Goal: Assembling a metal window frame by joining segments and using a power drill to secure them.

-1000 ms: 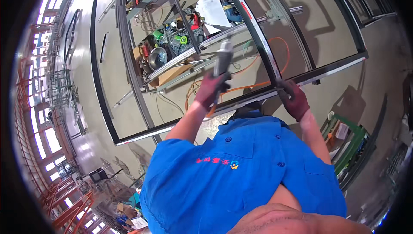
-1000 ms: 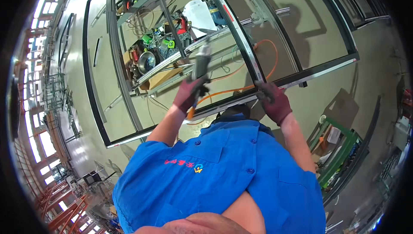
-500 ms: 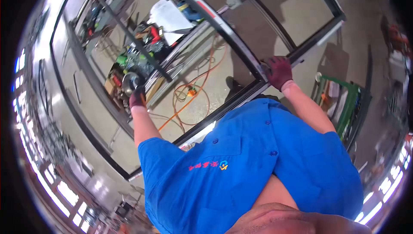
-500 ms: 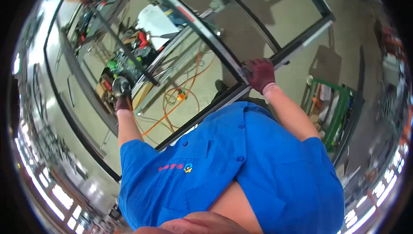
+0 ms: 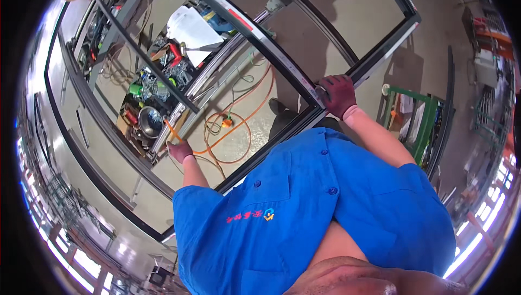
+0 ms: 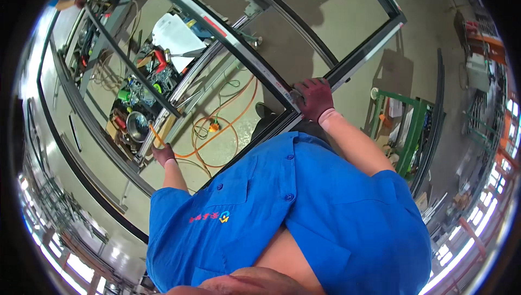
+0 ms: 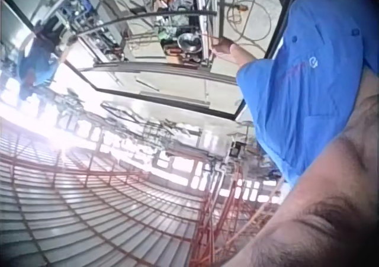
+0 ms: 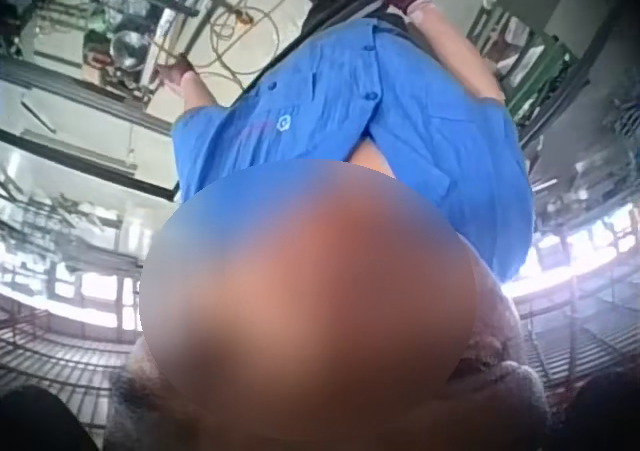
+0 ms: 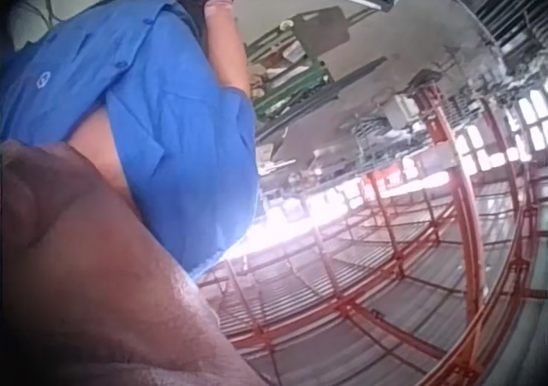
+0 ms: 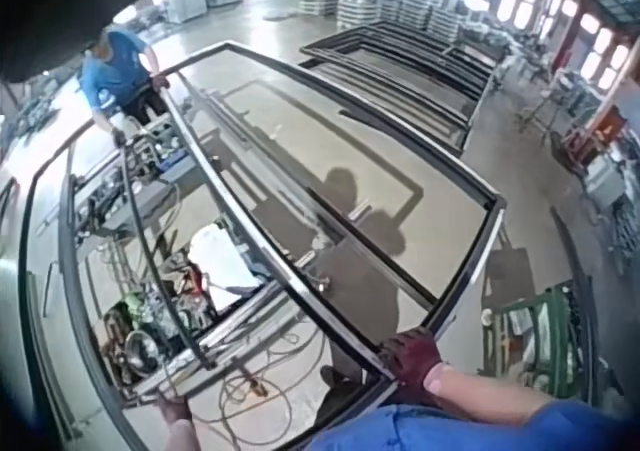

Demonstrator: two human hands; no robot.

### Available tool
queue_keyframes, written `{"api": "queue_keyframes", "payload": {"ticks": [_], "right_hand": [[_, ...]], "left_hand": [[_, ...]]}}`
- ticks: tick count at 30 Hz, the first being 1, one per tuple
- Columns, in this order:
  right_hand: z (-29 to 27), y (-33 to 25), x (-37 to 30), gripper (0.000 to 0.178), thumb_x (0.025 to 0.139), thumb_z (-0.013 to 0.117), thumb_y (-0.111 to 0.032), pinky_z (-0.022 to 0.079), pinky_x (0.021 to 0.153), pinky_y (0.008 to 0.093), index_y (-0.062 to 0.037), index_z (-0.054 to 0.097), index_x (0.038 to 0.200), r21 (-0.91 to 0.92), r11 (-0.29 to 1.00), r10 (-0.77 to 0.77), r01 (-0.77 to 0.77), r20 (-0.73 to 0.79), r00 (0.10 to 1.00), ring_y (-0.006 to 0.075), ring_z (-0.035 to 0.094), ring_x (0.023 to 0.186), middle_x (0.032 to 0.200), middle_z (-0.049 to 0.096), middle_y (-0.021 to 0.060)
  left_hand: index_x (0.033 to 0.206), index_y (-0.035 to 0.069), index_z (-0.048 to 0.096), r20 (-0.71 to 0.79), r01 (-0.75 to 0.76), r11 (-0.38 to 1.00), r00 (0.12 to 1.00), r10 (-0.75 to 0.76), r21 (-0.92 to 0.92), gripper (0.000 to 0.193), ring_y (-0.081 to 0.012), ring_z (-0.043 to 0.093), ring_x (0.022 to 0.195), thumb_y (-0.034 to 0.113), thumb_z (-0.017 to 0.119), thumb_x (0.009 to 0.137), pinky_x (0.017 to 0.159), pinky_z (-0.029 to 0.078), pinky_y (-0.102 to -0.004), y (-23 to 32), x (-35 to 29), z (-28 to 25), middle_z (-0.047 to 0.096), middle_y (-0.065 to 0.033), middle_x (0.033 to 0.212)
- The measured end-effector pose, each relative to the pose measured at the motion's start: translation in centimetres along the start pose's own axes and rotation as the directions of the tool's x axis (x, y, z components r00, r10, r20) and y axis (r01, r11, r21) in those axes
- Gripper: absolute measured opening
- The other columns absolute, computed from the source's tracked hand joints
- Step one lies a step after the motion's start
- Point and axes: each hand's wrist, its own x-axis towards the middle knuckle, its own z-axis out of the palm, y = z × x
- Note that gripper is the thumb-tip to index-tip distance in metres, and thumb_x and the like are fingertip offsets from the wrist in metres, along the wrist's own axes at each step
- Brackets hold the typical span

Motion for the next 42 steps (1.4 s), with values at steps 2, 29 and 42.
{"api": "queue_keyframes", "payload": {"ticks": [2, 29, 42], "right_hand": [[-0.1, 0.2, -0.2, 0.036, 0.098, 0.066, -0.041, 0.045, 0.108, 0.0515, -0.0164, 0.075, 0.123, -0.032, 0.999, 0.008, -0.005, 0.092, 0.996, 0.0326, 0.067, 0.119, 0.119, 0.074, 0.0093], [1.7, 7.2, 9.5, 0.060, 0.112, 0.041, -0.055, 0.055, 0.104, 0.0556, -0.0114, 0.071, 0.138, -0.021, 0.888, -0.210, 0.460, 0.870, 0.446, 0.0464, 0.071, 0.119, 0.137, 0.072, 0.0246], [1.3, 13.0, 12.4, 0.046, 0.104, 0.064, -0.047, 0.054, 0.109, 0.0439, -0.0176, 0.077, 0.137, 0.356, 0.566, -0.610, 0.744, 0.788, 0.087, 0.0358, 0.072, 0.127, 0.138, 0.076, 0.0160]], "left_hand": [[0.160, 0.000, 0.049, -0.084, -0.013, 1.000, 0.996, 0.010, -0.025, 0.085, -0.0480, 0.049, 0.148, 0.026, 0.081, 0.086, 0.124, 0.043, -0.0531, 1.0, -3.6, -0.6, 0.057, -0.0299, 0.156], [0.143, 0.014, 0.068, 0.228, -0.357, 0.887, 0.875, 0.427, -0.292, 0.048, -0.0394, 0.071, 0.119, 0.039, 0.067, 0.103, 0.102, 0.055, -0.0516, 21.0, -38.6, -6.6, 0.073, -0.0181, 0.132], [0.131, 0.015, 0.075, 0.107, -0.269, 0.951, 0.952, 0.286, -0.155, 0.042, -0.0366, 0.074, 0.112, 0.035, 0.063, 0.096, 0.095, 0.058, -0.0527, 23.0, -41.9, -5.8, 0.078, -0.0161, 0.120]]}}
